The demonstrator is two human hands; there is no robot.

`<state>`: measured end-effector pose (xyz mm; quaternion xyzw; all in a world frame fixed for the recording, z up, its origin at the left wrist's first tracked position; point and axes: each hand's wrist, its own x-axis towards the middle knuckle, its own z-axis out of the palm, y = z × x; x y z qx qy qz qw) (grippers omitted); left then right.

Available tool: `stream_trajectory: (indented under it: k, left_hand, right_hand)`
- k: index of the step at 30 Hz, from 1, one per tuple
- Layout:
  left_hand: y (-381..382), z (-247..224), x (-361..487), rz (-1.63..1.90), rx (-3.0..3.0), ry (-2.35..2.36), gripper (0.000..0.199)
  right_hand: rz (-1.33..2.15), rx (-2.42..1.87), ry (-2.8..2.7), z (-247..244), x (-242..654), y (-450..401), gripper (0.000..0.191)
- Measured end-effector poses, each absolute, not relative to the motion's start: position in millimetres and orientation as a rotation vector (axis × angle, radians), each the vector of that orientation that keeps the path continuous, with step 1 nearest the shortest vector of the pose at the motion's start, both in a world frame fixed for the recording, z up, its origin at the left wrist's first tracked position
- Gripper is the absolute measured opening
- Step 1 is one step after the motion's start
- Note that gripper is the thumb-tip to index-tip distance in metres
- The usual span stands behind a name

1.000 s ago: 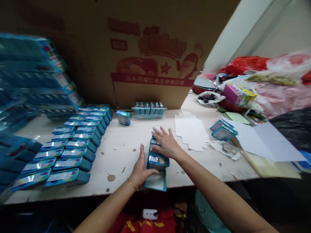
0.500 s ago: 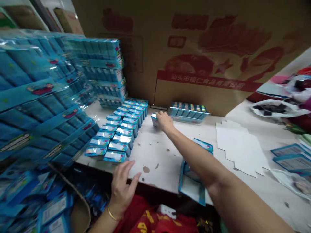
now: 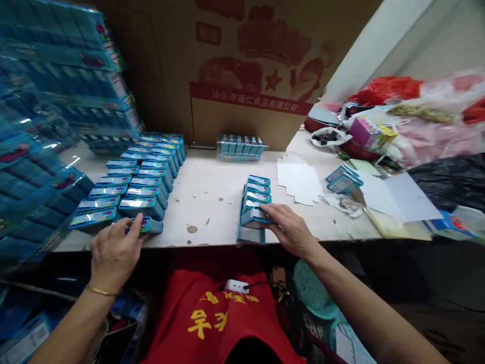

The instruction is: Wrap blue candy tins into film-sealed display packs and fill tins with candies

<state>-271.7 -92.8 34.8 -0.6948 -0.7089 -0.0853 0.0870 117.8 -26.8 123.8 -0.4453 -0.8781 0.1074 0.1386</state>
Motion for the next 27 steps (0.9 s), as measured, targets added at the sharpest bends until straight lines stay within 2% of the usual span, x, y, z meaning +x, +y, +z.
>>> stream_trajectory:
  k: [4, 8, 14, 20, 23, 27]
  left_hand:
    - [-90, 34, -276, -0.355, -2.009, -2.07, 0.037]
    - [-92, 36, -273, -0.542, -2.149, -2.037, 0.034]
    - [-89, 75, -213, -0.808, -2.504, -1.686, 0.039]
    - [-72, 104, -112, -1.164, -2.83, -1.341, 0.041]
    - [-61, 95, -78, -1.25, -2.919, -1.244, 0.04]
    - [-57, 75, -53, -1.227, -2.92, -1.203, 0.041]
  right_hand:
    - [0.098, -1.321, -2.573, 93, 122, -31, 0.046]
    - [-0.033, -1.385, -2.554, 91, 123, -34, 0.04]
    - [-0.096, -1.281, -2.61, 77, 119, -35, 0.04]
    - [0.301, -1.24, -2.324, 81, 131, -28, 0.034]
    - [0.386, -1.334, -1.979, 98, 148, -33, 0.037]
    - [0.406, -1.388, -1.803, 106, 159, -54, 0.022]
